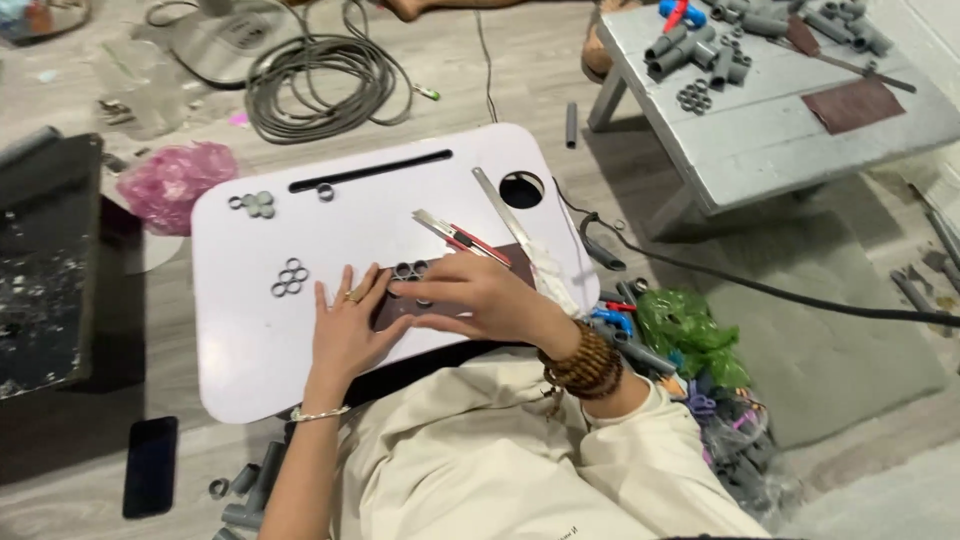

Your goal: Sanding the edges of small PVC pipe rings using sandpaper on a portable desk to smooth the surfaces.

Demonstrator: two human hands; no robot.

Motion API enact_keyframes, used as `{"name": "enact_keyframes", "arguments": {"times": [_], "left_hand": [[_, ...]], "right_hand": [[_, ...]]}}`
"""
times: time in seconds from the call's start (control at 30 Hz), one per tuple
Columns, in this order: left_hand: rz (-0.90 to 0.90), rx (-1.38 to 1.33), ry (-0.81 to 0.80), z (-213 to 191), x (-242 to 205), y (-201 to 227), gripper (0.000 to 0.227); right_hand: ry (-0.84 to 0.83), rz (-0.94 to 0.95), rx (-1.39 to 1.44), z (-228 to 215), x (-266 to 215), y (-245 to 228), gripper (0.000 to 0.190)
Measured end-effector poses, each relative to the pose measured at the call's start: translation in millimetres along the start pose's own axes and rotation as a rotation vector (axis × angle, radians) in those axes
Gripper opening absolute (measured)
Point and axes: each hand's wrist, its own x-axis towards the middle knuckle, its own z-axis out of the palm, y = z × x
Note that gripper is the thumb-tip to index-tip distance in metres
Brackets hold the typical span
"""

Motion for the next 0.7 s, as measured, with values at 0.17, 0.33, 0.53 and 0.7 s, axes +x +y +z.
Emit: {"name": "enact_keyframes", "arguments": {"times": [0.17,0.33,0.53,0.7], "left_hand": [[0.004,0.002,0.046,8,2,-5,0.087],[0.019,-0.028,0.073,13,0,-8,0.086],[0.015,-0.008,0.073,17,3,-11,0.085],[0.013,-0.026,0.088,17,1,-10,0.086]], "right_hand": [[-0.337,0.201,-0.496,44,-67,80,0.057],[-0.353,0.218,-0.494,62,-104,104,0.047],[-0.287,0.216,-0.414,58,-103,105,0.04],[-0.056,0.284,-0.077,57,-86,100,0.023]]}}
